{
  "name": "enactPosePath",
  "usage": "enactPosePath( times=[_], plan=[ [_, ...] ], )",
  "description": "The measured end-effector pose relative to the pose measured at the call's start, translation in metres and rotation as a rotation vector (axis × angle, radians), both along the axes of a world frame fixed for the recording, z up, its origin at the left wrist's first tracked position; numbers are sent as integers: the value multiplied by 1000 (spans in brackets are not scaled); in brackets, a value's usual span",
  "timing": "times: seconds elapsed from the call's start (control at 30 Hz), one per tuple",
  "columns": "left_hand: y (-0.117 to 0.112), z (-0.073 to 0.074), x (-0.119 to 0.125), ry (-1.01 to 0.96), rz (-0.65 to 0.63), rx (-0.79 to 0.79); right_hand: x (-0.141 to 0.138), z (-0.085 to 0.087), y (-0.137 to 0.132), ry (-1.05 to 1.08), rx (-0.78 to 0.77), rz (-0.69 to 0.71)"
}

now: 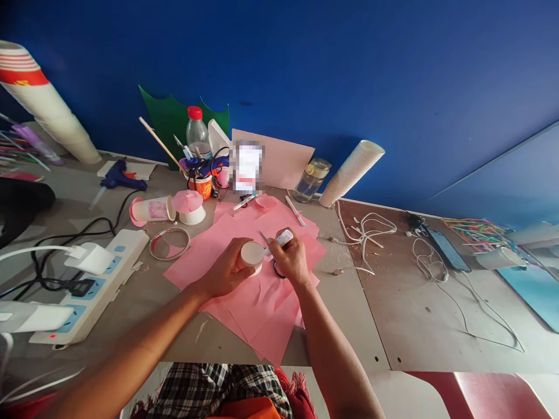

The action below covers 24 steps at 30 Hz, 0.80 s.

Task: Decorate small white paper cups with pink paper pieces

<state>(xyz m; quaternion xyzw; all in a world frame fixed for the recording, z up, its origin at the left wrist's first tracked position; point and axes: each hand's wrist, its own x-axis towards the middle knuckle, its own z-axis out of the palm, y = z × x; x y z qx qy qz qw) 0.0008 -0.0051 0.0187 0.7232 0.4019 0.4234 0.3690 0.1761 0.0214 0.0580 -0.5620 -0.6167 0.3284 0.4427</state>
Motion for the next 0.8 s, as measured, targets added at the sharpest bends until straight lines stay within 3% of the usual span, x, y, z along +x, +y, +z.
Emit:
enactPosePath(
  times=[0.2, 0.5, 0.8],
  plan=[
    [1, -1, 0, -10, -5, -3, -2, -3, -3, -96, 25, -19],
    [1, -5, -1, -8, -10, 29, 7, -15, 10, 397, -1, 27],
    [-1, -5, -1, -18, -26, -79, 7, -18, 11, 375, -12, 96]
  ],
)
